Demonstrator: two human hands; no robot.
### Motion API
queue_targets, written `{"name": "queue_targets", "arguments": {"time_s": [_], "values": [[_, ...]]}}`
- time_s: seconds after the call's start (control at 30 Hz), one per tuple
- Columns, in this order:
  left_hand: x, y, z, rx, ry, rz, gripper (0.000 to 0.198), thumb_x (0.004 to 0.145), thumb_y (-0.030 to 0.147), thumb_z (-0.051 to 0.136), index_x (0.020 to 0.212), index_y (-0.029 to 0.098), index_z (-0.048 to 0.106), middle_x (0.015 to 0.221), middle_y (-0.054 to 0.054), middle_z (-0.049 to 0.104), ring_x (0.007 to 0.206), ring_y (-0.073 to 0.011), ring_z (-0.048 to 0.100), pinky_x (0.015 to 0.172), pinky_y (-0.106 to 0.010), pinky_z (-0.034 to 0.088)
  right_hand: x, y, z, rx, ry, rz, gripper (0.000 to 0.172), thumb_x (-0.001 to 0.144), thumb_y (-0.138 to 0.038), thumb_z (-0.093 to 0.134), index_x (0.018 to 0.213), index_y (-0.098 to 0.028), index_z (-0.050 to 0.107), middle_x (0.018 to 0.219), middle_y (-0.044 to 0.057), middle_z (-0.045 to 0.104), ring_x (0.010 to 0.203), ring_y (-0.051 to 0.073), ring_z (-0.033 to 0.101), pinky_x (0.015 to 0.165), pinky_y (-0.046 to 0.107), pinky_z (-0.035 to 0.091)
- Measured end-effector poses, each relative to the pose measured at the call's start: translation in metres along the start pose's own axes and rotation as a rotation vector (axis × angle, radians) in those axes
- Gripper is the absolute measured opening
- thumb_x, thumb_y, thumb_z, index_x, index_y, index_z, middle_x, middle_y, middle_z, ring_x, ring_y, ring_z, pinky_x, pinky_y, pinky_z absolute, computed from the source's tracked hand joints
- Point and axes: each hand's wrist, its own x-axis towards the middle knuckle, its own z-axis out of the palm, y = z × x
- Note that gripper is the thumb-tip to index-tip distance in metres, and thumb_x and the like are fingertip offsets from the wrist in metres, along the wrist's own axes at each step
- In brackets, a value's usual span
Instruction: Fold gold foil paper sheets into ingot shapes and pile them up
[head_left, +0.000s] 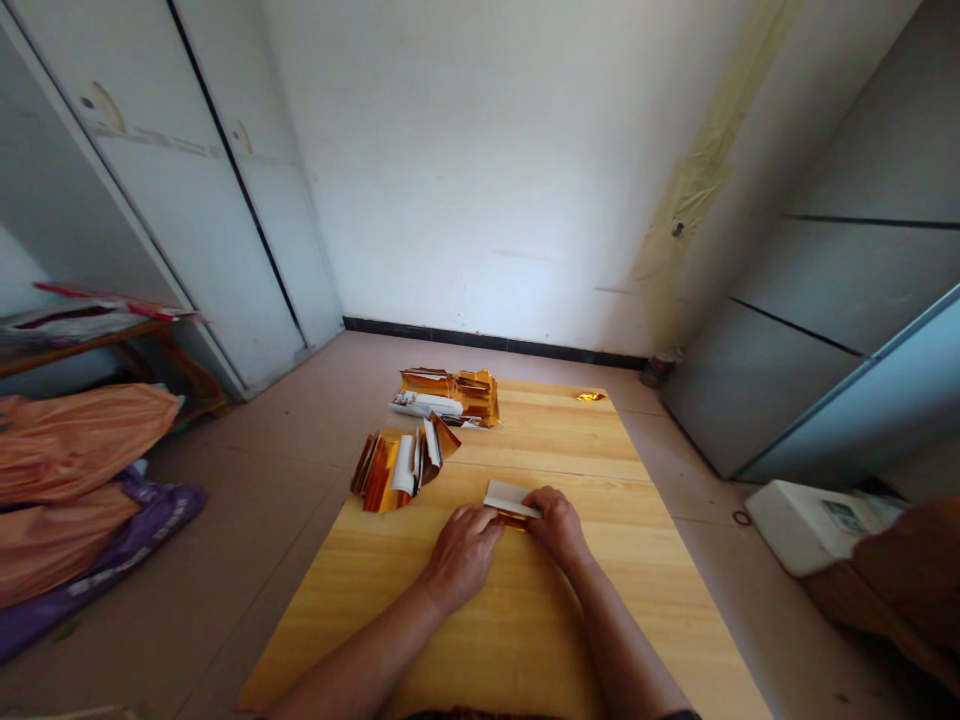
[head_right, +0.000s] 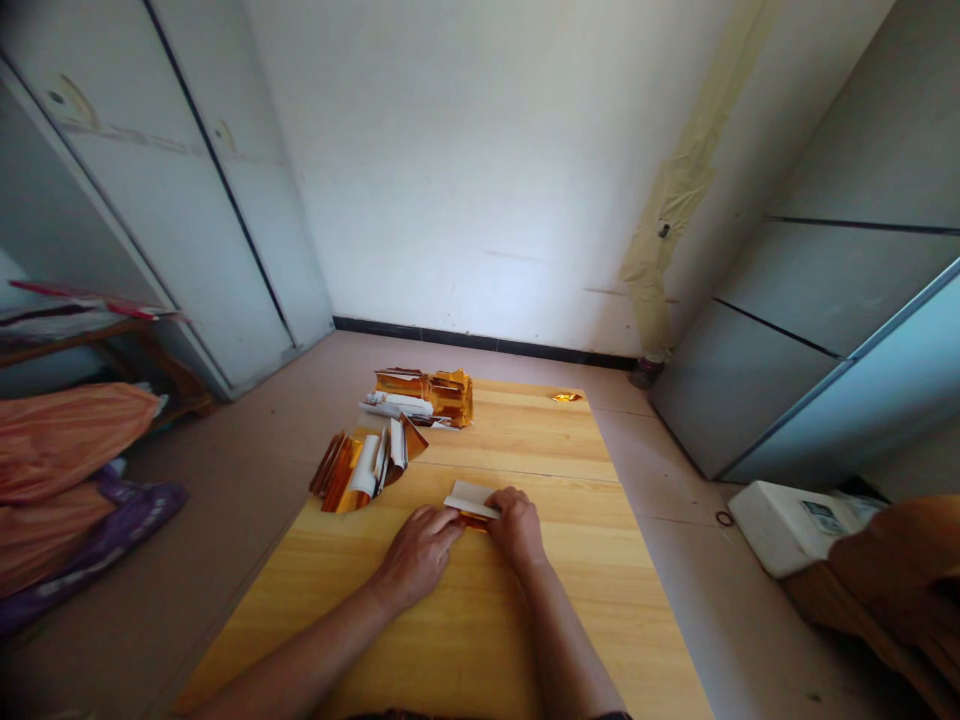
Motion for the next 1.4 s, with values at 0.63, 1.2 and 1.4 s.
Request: {"name": "queue_targets", "arguments": {"time_s": [0.63, 1.2, 1.4], "values": [[-0.007, -0.01, -0.018, -0.038, 0.04, -0.121, 0.022, 0.074, 0.005, 0.048, 0.076, 0.02, 0.064, 0.078, -0.003, 0.061, 0.082, -0.0178, 0.053, 0.081, -0.036, 0.037, -0.022, -0.002, -0.005, -0.329, -0.074, -0.232, 0.02, 0.079, -0.005, 0.051, 0.084, -0.02, 0.063, 0.09, 0.005, 0.06, 0.088, 0.018, 0.048, 0.073, 0.027, 0.031], [0.003, 0.006, -0.011, -0.084, -0.096, 0.013, 0.025, 0.081, 0.013, 0.05, 0.1, 0.022, 0.062, 0.108, -0.006, 0.062, 0.106, -0.0198, 0.052, 0.095, -0.036, 0.037, -0.037, -0.009, -0.014, -0.347, -0.128, -0.314, 0.02, 0.083, -0.009, 0.048, 0.093, -0.02, 0.06, 0.096, 0.005, 0.058, 0.093, 0.019, 0.046, 0.083, 0.028, 0.033], [-0.002, 0.007, -0.013, -0.064, -0.102, -0.002, 0.031, 0.078, 0.013, 0.054, 0.107, 0.023, 0.059, 0.117, -0.005, 0.059, 0.11, -0.0192, 0.05, 0.096, -0.036, 0.034, -0.038, 0.003, -0.013, -0.278, -0.108, -0.304, 0.028, 0.084, -0.007, 0.046, 0.102, -0.021, 0.063, 0.105, 0.006, 0.059, 0.097, 0.019, 0.047, 0.086, 0.029, 0.037]]}}
